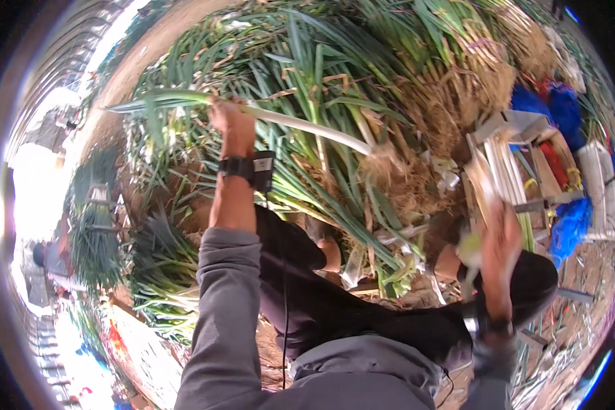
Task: Bundling and trimming green onions using a manual bundling jig and ties.
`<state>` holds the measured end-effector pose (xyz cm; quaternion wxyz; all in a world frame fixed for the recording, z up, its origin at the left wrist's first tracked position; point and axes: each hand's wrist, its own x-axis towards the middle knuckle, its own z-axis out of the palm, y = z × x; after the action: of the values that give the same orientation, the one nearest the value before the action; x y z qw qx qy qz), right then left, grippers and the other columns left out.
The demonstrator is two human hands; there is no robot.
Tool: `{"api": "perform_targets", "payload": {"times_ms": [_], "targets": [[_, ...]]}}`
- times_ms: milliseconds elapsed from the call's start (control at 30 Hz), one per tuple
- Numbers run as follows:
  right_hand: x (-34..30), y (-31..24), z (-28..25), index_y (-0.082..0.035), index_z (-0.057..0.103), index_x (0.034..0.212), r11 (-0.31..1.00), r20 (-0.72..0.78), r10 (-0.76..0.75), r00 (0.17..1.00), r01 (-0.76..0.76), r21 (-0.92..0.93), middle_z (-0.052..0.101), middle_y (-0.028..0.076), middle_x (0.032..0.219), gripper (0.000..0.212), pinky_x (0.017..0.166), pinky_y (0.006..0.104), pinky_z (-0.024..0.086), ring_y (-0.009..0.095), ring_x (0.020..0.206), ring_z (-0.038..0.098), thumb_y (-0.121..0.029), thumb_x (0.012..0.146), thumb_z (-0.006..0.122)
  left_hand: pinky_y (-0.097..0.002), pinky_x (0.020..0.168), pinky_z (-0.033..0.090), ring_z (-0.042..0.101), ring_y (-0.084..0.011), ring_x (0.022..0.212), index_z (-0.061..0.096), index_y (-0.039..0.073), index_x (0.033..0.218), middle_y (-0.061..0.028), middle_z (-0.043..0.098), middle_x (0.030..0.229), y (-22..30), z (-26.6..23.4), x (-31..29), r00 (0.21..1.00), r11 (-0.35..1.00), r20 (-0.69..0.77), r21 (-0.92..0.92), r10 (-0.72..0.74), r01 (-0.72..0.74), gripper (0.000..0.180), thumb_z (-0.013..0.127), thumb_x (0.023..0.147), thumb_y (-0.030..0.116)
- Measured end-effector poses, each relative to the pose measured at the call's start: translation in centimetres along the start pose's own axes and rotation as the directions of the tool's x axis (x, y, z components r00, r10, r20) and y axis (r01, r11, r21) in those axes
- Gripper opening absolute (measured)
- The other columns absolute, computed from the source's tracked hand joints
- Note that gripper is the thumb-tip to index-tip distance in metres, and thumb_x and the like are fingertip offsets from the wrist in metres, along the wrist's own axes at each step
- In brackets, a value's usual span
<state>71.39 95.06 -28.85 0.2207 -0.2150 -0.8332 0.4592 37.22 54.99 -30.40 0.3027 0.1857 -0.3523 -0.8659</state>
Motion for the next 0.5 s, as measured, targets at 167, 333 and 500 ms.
{"api": "perform_targets", "payload": {"times_ms": [167,333,500], "targets": [[4.5,14.8,13.7,-0.010,0.058,0.129,0.742,0.545,-0.053,0.837,0.398,-0.539,0.063,0.015,0.104,0.036,0.062,0.0365,0.055,0.032,0.073,0.067,-0.018,0.094,0.061,-0.0299,0.049,0.044,0.051,-0.0136,0.058,0.050,0.008,0.109,-0.0043,0.056,0.076,0.1,2.1,-1.7,0.985,0.990,0.159,0.117,0.063,-0.082,0.028,0.052,0.103,0.036],[0.6,4.5,16.5,-0.011,0.051,0.140,0.926,0.400,-0.376,0.836,0.348,0.144,0.061,0.014,0.123,0.063,0.059,0.0331,0.059,0.022,0.071,0.069,-0.039,0.088,0.073,-0.0311,0.056,0.047,0.052,-0.0142,0.064,0.048,0.009,0.113,-0.0054,0.057,0.079,3.0,2.0,-2.1,0.990,0.977,0.137,0.207,0.025,-0.053,0.026,0.053,0.104,0.033],[4.8,1.3,20.3,-0.008,0.052,0.138,0.851,0.342,-0.521,0.782,0.508,0.134,0.060,0.015,0.124,0.068,0.059,0.0270,0.058,0.013,0.068,0.067,-0.039,0.084,0.078,-0.0268,0.081,0.050,0.049,-0.0149,0.088,0.039,-0.002,0.118,-0.0066,0.046,0.100,0.5,-0.1,1.5,0.926,0.947,0.372,0.313,-0.058,-0.066,0.018,0.036,0.108,0.013]]}}
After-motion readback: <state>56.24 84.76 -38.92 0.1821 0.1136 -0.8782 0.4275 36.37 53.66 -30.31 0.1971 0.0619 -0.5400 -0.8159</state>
